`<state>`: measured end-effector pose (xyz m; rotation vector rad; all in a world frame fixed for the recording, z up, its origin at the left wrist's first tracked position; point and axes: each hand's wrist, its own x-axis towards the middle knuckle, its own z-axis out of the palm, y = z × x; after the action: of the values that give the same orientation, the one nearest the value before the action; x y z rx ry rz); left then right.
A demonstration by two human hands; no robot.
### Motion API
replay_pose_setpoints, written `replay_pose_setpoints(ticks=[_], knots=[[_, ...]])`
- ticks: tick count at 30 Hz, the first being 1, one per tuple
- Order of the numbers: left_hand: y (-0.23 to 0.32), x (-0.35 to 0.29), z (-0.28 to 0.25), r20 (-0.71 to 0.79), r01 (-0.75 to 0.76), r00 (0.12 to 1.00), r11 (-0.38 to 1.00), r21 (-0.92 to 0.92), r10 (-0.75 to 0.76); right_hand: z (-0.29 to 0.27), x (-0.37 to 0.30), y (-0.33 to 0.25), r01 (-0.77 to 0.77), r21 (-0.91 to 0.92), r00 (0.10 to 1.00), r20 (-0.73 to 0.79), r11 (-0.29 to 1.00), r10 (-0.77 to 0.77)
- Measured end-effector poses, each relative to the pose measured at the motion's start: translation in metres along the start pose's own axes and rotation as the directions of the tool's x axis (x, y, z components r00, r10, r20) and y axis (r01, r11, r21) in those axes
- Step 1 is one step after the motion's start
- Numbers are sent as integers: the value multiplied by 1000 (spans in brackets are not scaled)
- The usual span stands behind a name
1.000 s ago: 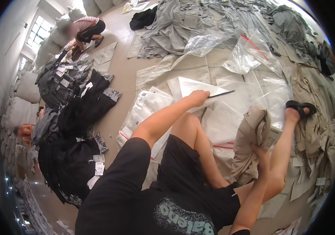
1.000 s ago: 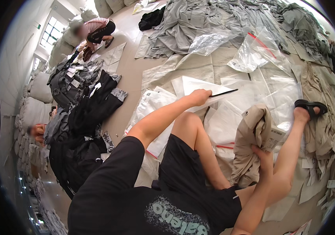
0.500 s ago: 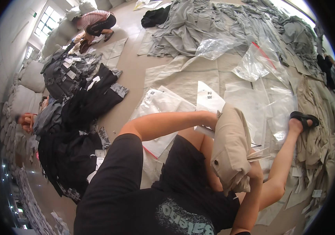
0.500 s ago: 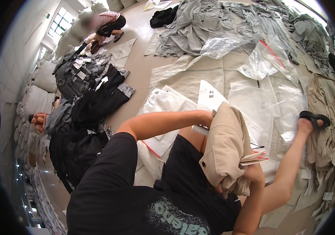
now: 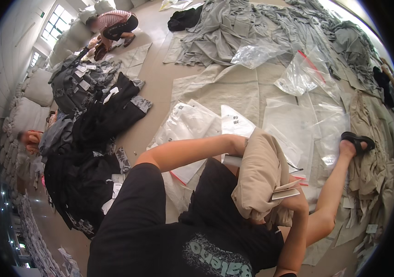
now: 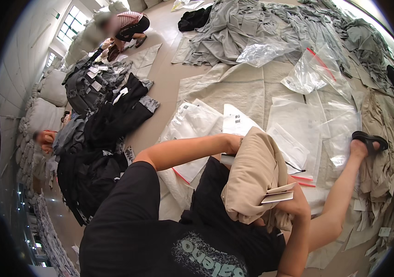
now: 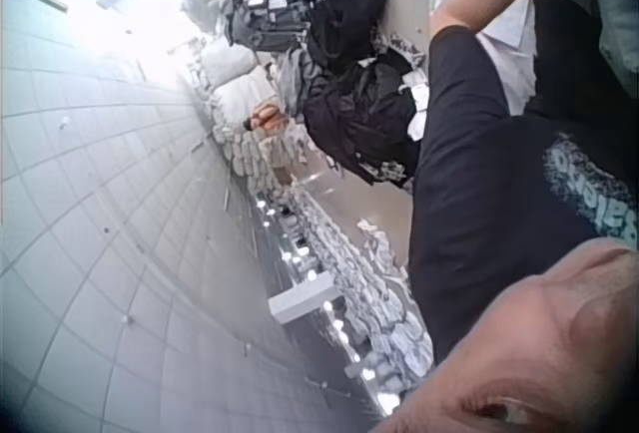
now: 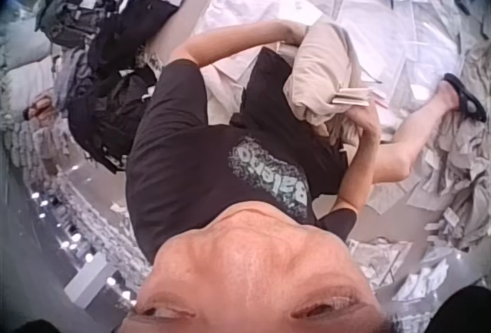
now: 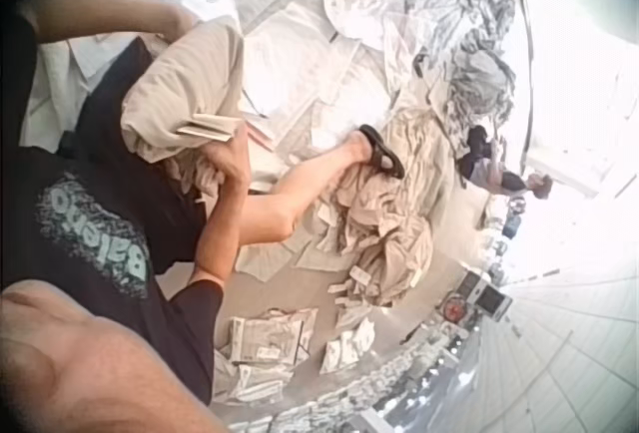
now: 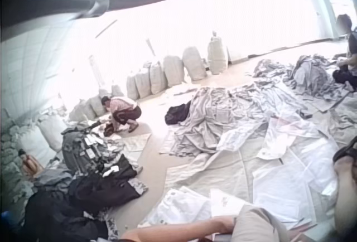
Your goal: The person sits on the floor and folds beige trousers, placing them into clear plastic bags. They then secure the bags with black zip ties and set them aside.
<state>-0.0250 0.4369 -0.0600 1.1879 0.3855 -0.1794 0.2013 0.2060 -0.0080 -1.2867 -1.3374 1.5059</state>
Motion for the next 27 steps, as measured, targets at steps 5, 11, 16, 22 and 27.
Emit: replay_pose_setpoints(ticks=[5,11,16,22,27], knots=[[24,-8,-14,-333,-27,941,973,-231,-53,0,-8,12,-103,69,990,100,992,96],[36,-16,-12,-628,-138,714,942,305,308,11,-9,16,53,3,993,101,999,-53],[53,-28,38,-483,-84,626,668,739,613,-2,-12,-6,133,-60,991,23,989,-132],[66,-32,61,-325,-223,698,625,748,638,-27,-32,-4,168,-111,951,-242,980,-190],[22,-3,48,-315,-283,804,790,544,505,-35,-29,44,132,54,906,-412,990,-98]])
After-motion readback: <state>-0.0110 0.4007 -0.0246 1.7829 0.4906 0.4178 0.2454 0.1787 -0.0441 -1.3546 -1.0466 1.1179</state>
